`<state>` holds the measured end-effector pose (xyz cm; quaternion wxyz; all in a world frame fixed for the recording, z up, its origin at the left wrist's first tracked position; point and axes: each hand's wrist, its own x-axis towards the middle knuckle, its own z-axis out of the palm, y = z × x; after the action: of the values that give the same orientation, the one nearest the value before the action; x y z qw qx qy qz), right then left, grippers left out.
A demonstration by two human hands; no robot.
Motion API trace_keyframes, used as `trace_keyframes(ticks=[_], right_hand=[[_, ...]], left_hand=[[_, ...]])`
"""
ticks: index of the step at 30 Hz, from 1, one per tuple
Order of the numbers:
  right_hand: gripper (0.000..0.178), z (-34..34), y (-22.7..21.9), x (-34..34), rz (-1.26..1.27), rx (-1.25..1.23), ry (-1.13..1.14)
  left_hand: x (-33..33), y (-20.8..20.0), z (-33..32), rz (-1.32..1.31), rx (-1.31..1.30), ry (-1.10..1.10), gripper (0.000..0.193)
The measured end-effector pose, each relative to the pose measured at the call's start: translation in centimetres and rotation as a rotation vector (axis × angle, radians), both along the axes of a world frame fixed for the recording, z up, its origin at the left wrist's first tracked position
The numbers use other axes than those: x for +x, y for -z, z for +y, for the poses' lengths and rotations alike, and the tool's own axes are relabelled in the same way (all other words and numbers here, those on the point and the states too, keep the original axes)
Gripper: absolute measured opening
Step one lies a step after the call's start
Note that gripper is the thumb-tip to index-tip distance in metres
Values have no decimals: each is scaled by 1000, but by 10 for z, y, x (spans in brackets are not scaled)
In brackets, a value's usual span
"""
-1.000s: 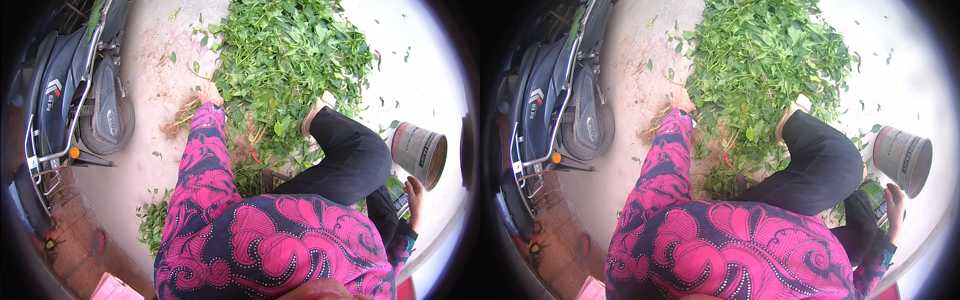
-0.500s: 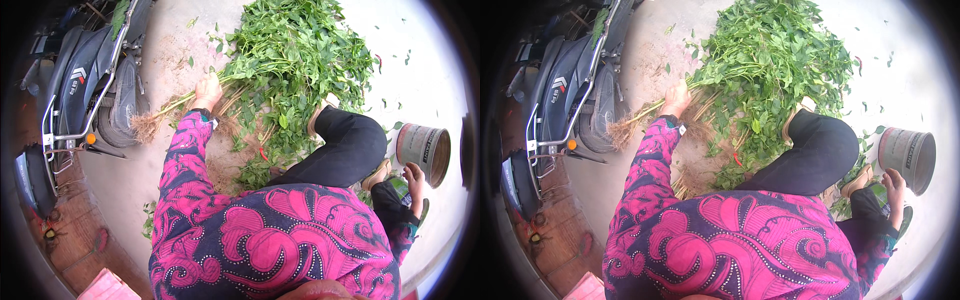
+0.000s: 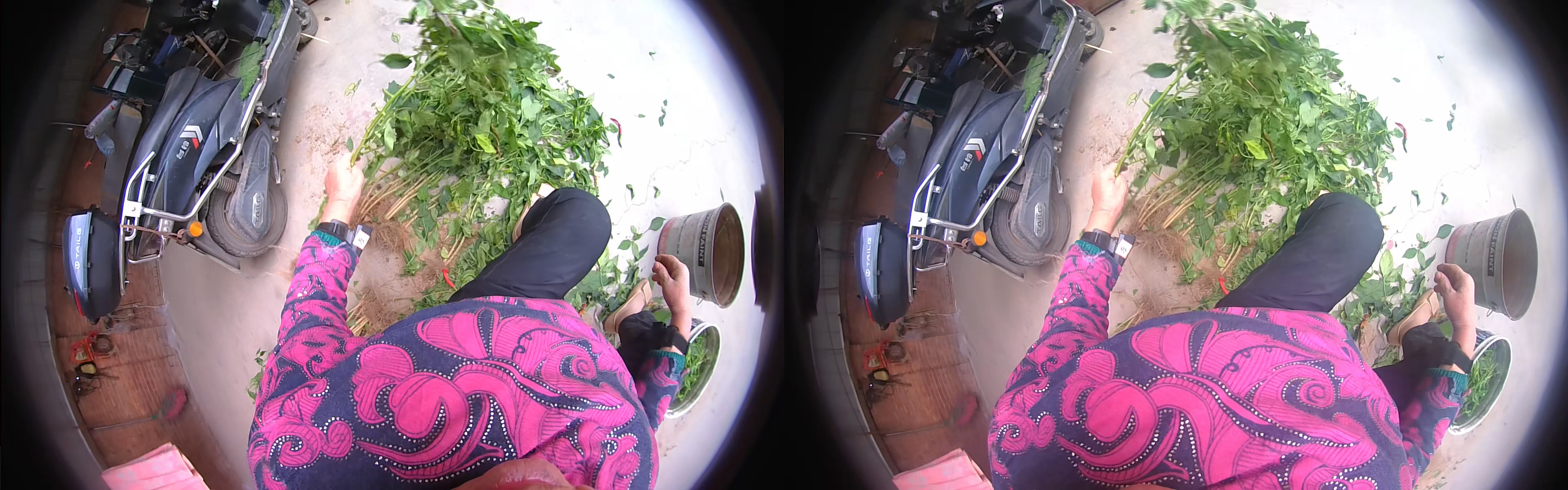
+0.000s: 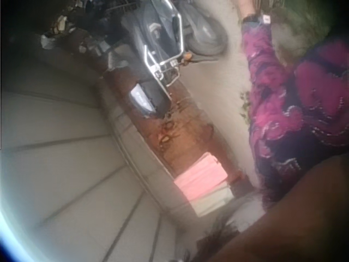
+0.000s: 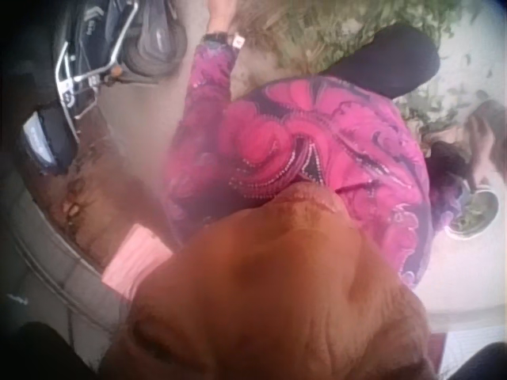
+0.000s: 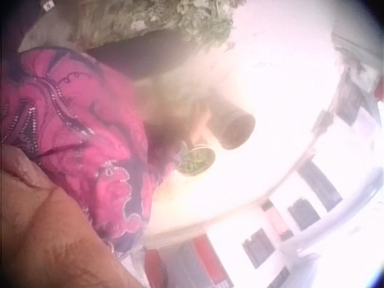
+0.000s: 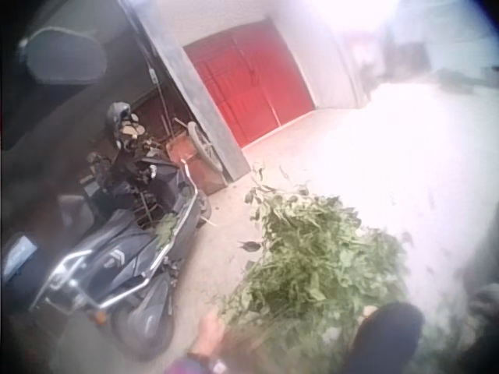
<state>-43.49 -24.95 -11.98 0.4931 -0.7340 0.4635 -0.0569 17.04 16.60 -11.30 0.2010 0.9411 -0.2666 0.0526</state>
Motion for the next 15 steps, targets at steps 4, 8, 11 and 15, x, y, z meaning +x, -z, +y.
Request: trace_keyframes(ticks=[4, 8, 11, 15], right_hand=[[23, 3, -4, 4, -56, -38, -18], [21, 8, -12, 11, -110, -78, -40], [21, 15, -21, 25, -181, -22, 7], [23, 33, -56, 68, -341, -72, -33]], left_hand=[[-9, -34, 2, 453, -353, -27, 23], [-17, -81, -1, 726, -569, 0, 27], [-28, -104, -2, 865, -648, 116, 28], [-44, -109, -11, 1003, -701, 206, 29]])
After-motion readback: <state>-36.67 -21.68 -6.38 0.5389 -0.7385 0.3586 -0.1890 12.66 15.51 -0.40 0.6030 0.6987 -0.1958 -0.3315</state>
